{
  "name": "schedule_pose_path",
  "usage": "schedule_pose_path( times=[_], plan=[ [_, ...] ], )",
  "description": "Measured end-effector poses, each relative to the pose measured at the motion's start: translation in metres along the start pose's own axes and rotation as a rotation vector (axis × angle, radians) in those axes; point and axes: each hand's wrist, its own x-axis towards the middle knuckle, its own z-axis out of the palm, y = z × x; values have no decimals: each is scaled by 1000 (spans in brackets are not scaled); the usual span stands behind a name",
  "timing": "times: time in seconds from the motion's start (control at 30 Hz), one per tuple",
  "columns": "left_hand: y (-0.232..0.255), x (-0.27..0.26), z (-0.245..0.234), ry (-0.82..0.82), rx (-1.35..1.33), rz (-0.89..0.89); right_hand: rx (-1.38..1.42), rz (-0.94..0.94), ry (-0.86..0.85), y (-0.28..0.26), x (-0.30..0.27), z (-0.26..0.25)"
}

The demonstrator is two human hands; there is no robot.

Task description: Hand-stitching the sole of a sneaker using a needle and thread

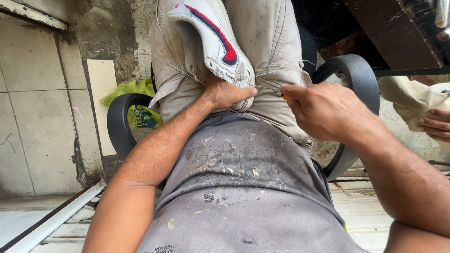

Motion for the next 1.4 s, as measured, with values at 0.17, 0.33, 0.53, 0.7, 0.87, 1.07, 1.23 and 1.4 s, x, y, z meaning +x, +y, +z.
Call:
schedule_pose_path(
  times=[0.17, 0.33, 0.53, 0.7, 0.87, 1.07, 1.23, 1.4],
  plan=[
    [11, -7, -29, -205, -298, 27, 138, -42, 13, 16, 6, 3],
    [-39, 3, -25, -475, -625, 275, 253, 22, -58, 20, 7, 11],
    [-20, -4, -30, -259, -537, -51, 179, -251, 176, 42, 16, 37],
    [-36, 1, -10, -174, -565, 23, 147, -272, 188, 38, 18, 36],
    [-32, 2, -8, -118, -491, -21, 21, -219, 187, 23, 14, 30],
    [-30, 0, -15, -118, -529, -42, 32, -165, 143, 18, 14, 26],
    [-18, -11, -43, -351, -710, 23, -86, -149, 93, 11, 7, 24],
    [-38, -7, -17, -224, -678, 87, -49, -167, 145, 15, 12, 36]
  ],
)
